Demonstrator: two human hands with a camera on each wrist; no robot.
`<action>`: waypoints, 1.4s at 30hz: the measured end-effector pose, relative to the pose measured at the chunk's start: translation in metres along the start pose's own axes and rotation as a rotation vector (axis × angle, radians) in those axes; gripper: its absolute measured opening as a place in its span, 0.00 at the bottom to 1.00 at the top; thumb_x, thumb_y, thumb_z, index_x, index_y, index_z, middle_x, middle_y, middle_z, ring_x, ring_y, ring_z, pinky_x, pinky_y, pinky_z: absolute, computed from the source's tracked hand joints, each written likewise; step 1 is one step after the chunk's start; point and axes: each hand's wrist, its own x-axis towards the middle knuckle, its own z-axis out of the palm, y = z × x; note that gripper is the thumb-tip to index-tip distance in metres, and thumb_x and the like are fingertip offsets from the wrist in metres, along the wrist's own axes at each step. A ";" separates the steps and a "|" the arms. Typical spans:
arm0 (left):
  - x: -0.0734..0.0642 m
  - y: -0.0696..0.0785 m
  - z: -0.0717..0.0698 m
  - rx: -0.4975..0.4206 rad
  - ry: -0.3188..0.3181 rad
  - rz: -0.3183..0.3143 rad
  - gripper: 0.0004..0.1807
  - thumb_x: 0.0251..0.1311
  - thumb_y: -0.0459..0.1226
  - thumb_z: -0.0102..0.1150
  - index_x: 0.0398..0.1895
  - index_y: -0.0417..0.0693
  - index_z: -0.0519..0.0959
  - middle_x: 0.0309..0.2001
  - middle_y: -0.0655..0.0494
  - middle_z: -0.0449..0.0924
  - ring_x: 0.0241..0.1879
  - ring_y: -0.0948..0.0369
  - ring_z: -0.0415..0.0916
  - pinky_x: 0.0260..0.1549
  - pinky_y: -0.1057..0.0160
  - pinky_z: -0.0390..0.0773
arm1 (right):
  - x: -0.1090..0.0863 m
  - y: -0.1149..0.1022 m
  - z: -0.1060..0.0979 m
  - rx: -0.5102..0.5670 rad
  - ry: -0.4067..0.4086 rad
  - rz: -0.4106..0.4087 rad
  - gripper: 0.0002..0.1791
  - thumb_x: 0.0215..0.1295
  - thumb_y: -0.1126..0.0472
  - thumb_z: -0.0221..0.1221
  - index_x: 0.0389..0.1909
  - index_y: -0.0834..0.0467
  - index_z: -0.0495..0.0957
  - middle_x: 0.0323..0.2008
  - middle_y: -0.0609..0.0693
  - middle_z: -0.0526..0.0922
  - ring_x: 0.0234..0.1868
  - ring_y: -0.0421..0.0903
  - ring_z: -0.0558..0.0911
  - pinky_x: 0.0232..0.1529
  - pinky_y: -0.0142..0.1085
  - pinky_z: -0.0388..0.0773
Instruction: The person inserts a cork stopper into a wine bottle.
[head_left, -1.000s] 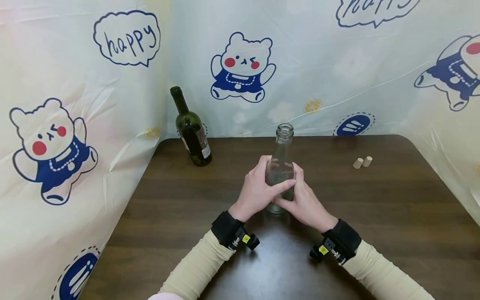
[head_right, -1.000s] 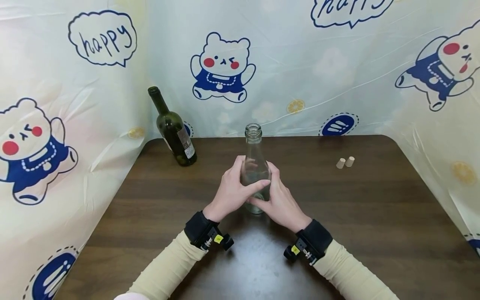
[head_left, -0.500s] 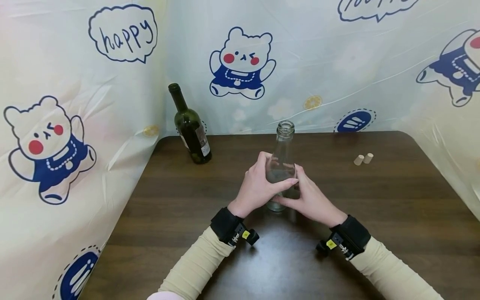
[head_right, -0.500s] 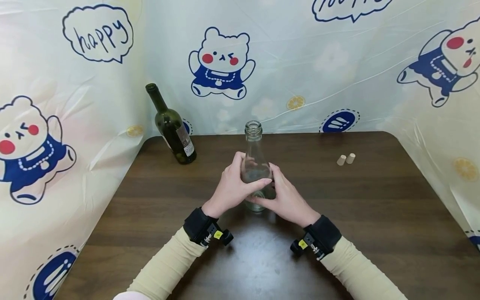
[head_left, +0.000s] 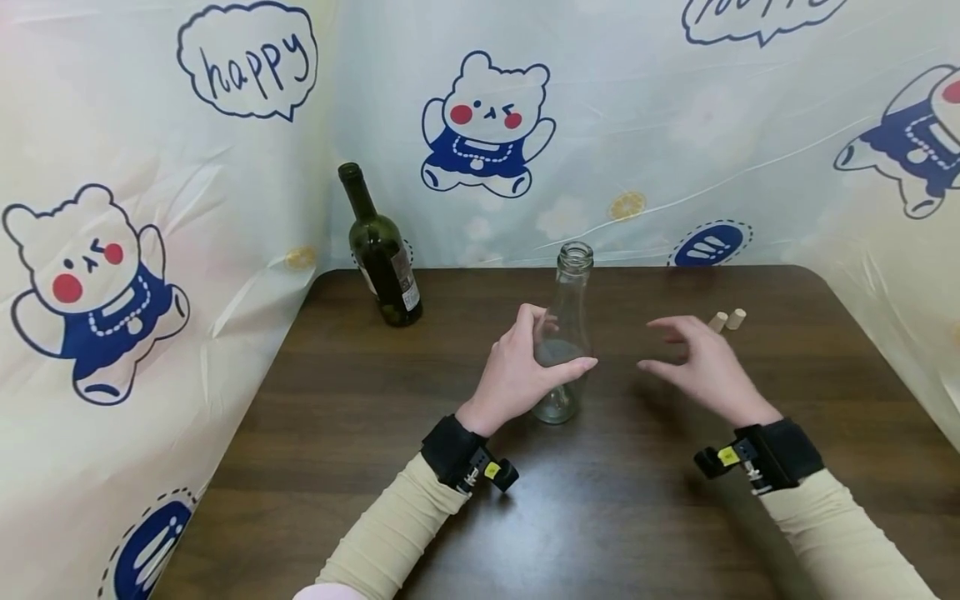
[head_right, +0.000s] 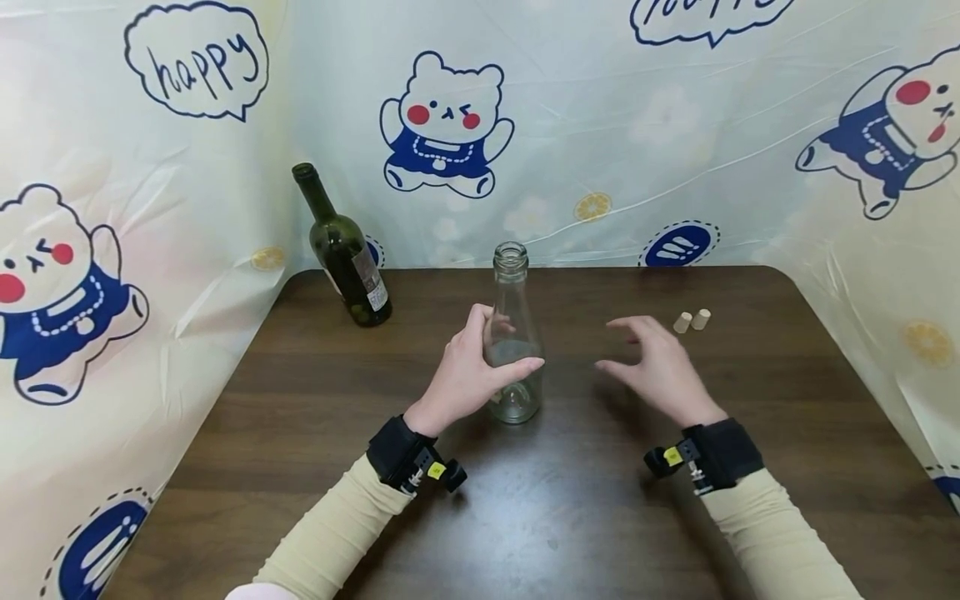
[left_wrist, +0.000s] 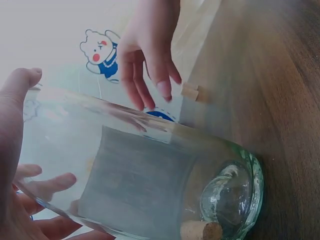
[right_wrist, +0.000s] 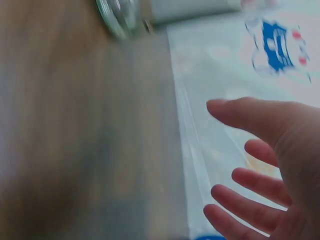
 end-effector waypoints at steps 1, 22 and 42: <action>0.000 0.000 0.000 0.001 0.001 0.000 0.41 0.48 0.70 0.65 0.57 0.58 0.66 0.56 0.62 0.81 0.57 0.63 0.77 0.53 0.52 0.78 | 0.002 0.005 -0.007 -0.025 0.010 0.024 0.35 0.60 0.51 0.71 0.65 0.63 0.75 0.62 0.66 0.77 0.57 0.66 0.79 0.53 0.63 0.77; -0.001 -0.001 0.000 -0.004 -0.004 -0.001 0.42 0.49 0.69 0.66 0.59 0.55 0.66 0.58 0.60 0.81 0.60 0.59 0.77 0.55 0.51 0.77 | 0.050 0.073 -0.055 -0.321 -0.155 0.163 0.35 0.62 0.57 0.67 0.64 0.74 0.71 0.57 0.78 0.75 0.56 0.74 0.74 0.55 0.71 0.69; 0.000 -0.001 0.000 0.023 -0.003 -0.008 0.42 0.50 0.69 0.65 0.59 0.56 0.65 0.58 0.62 0.81 0.59 0.60 0.76 0.53 0.51 0.77 | 0.066 0.093 -0.036 -0.366 -0.289 0.140 0.21 0.61 0.73 0.56 0.55 0.77 0.77 0.51 0.79 0.79 0.51 0.72 0.77 0.54 0.68 0.74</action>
